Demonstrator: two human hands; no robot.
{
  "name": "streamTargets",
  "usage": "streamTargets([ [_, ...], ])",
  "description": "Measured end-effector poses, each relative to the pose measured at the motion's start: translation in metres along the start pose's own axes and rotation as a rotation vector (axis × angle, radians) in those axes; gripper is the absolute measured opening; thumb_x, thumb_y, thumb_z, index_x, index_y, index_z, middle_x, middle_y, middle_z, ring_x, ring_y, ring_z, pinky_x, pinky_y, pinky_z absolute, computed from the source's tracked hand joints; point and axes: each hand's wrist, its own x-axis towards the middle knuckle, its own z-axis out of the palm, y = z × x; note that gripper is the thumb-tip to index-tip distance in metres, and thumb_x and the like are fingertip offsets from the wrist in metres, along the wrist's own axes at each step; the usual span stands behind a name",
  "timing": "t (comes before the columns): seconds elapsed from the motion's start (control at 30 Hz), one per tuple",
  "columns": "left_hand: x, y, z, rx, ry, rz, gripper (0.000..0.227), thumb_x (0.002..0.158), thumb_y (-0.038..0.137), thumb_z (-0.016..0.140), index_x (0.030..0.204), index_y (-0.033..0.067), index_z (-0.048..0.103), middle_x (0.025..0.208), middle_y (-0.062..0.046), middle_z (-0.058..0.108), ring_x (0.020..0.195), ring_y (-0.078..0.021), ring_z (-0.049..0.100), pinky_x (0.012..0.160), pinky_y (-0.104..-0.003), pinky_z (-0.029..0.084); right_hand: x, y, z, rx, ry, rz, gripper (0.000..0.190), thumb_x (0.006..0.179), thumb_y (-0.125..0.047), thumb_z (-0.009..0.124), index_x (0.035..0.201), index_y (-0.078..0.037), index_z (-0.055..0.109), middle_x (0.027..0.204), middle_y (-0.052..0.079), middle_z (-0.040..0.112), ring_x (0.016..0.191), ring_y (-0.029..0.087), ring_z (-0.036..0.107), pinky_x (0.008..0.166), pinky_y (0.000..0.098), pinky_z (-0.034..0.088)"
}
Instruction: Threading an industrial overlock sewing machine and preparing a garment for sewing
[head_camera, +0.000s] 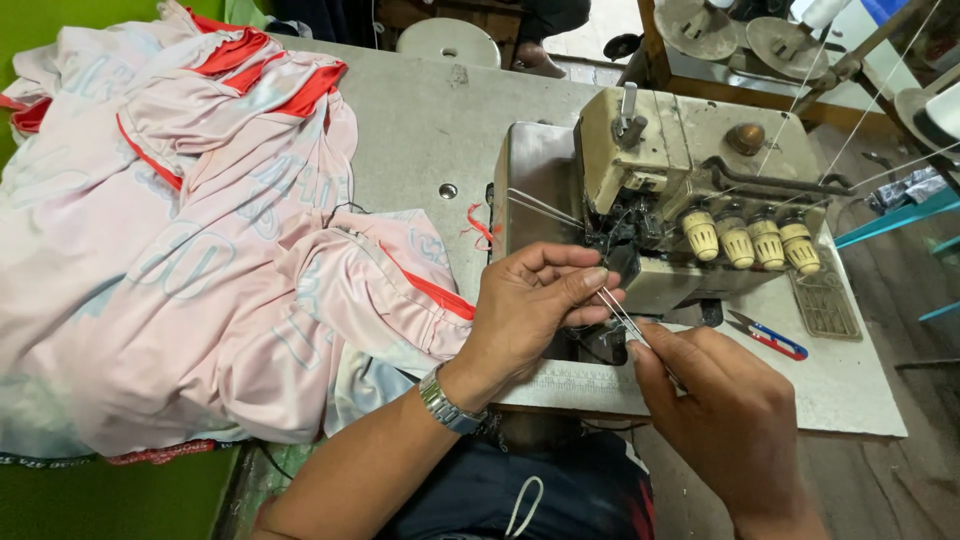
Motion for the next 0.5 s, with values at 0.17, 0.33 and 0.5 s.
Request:
streamTargets([
  [0.17,0.000,0.001,-0.001,0.023,-0.002,0.047,0.021,0.086,-0.002,0.074,0.105,-0.0077,0.067,0.094,-0.028,0.075,0.083,-0.0326,0.077,0.069,-0.031,0.067,0.003,0.003,0.002,-0.103,0.055,-0.143,0.006,0.096,-0.006,0.072,0.102,-0.005,0.074,0.073,0.004,0.065,0.060,0.021,0.058,0.060,0.0341,0.045],
  [0.33,-0.002,0.010,0.001,0.058,-0.021,0.014,0.032,0.084,0.005,0.075,0.112,-0.0076,0.066,0.095,-0.026,0.075,0.083,-0.0305,0.076,0.070,-0.032,0.066,-0.001,0.015,0.001,-0.105,0.000,-0.085,0.008,0.097,-0.012,0.069,0.102,-0.008,0.074,0.073,0.003,0.067,0.061,0.021,0.060,0.060,0.0340,0.045],
  [0.5,0.000,0.029,-0.014,0.264,-0.147,0.327,0.020,0.100,0.006,0.059,0.118,0.0002,0.066,0.120,-0.023,0.072,0.096,-0.0263,0.076,0.083,-0.029,0.067,0.012,0.027,-0.014,-0.174,0.019,-0.153,0.004,0.095,-0.008,0.076,0.096,-0.005,0.078,0.079,0.003,0.073,0.063,0.017,0.065,0.057,0.0315,0.048],
])
